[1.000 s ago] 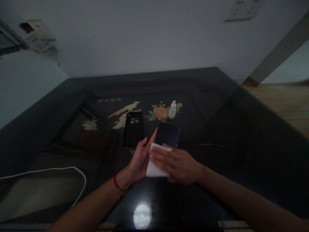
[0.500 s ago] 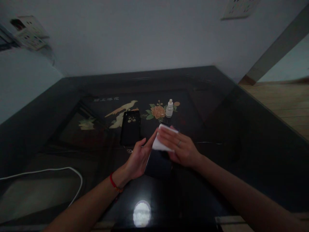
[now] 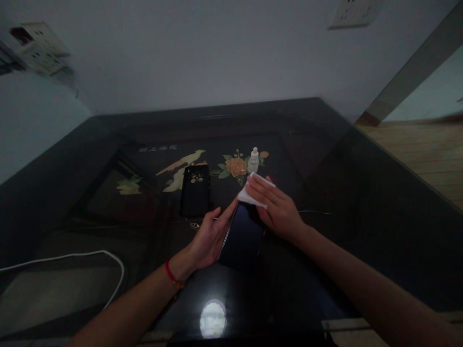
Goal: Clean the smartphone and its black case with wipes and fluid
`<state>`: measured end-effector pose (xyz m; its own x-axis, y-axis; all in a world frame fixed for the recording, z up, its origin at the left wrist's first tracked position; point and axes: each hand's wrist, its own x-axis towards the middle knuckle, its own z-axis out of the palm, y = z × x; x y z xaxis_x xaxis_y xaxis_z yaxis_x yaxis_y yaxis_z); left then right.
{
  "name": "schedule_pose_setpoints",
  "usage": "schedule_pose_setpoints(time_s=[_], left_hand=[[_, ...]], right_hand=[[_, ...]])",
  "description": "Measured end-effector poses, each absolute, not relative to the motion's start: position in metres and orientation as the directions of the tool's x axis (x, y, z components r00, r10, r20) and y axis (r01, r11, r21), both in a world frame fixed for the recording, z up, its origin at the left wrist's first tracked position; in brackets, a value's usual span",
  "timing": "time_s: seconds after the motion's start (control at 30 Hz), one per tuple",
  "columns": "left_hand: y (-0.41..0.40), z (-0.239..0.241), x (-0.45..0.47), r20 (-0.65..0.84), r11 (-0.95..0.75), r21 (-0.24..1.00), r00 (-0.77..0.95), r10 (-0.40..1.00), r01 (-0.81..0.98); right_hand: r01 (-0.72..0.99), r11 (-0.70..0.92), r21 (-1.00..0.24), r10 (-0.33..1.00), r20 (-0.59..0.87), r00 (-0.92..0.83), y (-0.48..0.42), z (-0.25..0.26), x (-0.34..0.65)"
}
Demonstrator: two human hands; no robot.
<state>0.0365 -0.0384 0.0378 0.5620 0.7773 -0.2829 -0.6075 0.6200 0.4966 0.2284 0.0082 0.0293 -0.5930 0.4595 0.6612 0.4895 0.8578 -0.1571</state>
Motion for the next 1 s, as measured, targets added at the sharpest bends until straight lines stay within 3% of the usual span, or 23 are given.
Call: schedule_pose_setpoints(time_s=[0.1, 0.23, 0.27, 0.3, 0.4, 0.47, 0.6, 0.73, 1.0], left_hand=[[-0.04, 0.038, 0.037, -0.297, 0.615, 0.5, 0.547, 0.783, -0.609], [-0.04, 0.031, 0.03, -0.368, 0.678, 0.43, 0.57, 0.735, -0.597], [-0.04, 0.03, 0.029, -0.375, 0.685, 0.419, 0.573, 0.729, -0.597], [-0.04, 0.03, 0.029, -0.37, 0.672, 0.423, 0.562, 0.74, -0.608], [-0.04, 0.032, 0.033, -0.311, 0.624, 0.464, 0.545, 0.779, -0.629], [-0.041, 0.034, 0.036, -0.277, 0.643, 0.493, 0.596, 0.754, -0.585], [-0.043, 0.037, 0.038, -0.246, 0.675, 0.512, 0.662, 0.708, -0.531], [-0.042, 0.038, 0.037, -0.203, 0.662, 0.459, 0.656, 0.727, -0.592], [-0.043, 0.044, 0.036, -0.22, 0.699, 0.368, 0.673, 0.706, -0.614]], right_hand=[[0.472, 0.869, -0.15, 0.446, 0.652, -0.613, 0.006, 0.03, 0.228], [0.067, 0.998, -0.004, 0.059, 0.52, -0.852, -0.018, 0.03, 0.212], [0.043, 0.999, 0.003, 0.036, 0.514, -0.857, -0.02, 0.03, 0.21], [0.076, 0.997, -0.005, 0.067, 0.533, -0.844, -0.019, 0.03, 0.211], [0.381, 0.917, -0.117, 0.362, 0.646, -0.672, -0.004, 0.032, 0.221], [0.496, 0.85, -0.179, 0.471, 0.68, -0.562, 0.006, 0.035, 0.229], [0.461, 0.875, -0.149, 0.429, 0.68, -0.594, 0.006, 0.04, 0.232], [0.406, 0.909, -0.093, 0.358, 0.674, -0.646, -0.002, 0.044, 0.228], [0.445, 0.885, -0.138, 0.409, 0.69, -0.597, 0.004, 0.048, 0.234]])
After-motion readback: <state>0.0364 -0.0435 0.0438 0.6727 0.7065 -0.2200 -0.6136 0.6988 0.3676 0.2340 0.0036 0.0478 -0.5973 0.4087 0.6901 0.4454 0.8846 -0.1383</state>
